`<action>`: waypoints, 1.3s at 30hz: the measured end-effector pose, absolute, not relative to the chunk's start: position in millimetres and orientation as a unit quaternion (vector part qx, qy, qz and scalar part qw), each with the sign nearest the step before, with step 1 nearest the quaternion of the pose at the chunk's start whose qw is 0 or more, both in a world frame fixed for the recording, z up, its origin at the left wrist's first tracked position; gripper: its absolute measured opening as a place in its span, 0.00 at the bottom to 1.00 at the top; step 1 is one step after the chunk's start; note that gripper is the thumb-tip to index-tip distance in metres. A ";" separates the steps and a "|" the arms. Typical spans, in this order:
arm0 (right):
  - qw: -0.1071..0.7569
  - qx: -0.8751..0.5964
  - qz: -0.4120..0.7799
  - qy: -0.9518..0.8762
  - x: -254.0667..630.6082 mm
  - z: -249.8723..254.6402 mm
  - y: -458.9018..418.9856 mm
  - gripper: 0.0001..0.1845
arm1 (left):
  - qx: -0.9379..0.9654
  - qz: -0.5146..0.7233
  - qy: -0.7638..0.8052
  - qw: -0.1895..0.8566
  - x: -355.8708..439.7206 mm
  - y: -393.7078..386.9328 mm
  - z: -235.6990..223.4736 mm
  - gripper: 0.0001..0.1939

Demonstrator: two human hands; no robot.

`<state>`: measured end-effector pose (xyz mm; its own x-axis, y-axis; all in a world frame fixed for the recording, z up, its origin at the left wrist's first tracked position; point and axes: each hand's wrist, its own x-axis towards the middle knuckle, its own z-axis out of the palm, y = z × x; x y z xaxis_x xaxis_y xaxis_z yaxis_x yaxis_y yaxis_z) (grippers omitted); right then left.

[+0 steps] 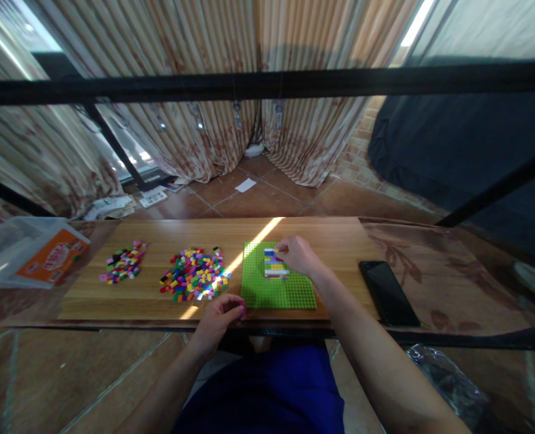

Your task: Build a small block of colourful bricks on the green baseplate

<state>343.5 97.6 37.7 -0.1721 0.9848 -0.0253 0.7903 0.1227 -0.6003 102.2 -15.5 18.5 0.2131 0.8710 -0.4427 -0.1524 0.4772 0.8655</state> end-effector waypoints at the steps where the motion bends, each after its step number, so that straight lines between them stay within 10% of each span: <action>1: 0.191 -0.610 0.256 -0.725 344.1 38.1 98.4 0.07 | 0.354 0.368 0.509 0.693 102.0 -15.4 18.2 0.13; 39: 0.149 -0.566 0.285 -0.759 353.6 49.2 114.5 0.07 | 0.347 0.377 0.499 0.699 101.3 -13.7 14.7 0.13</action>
<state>353.6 114.5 49.2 -0.3140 0.9445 -0.0968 0.7745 0.1958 -0.6015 101.3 -13.7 14.7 0.2176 0.8735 -0.4355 -0.1811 0.4745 0.8614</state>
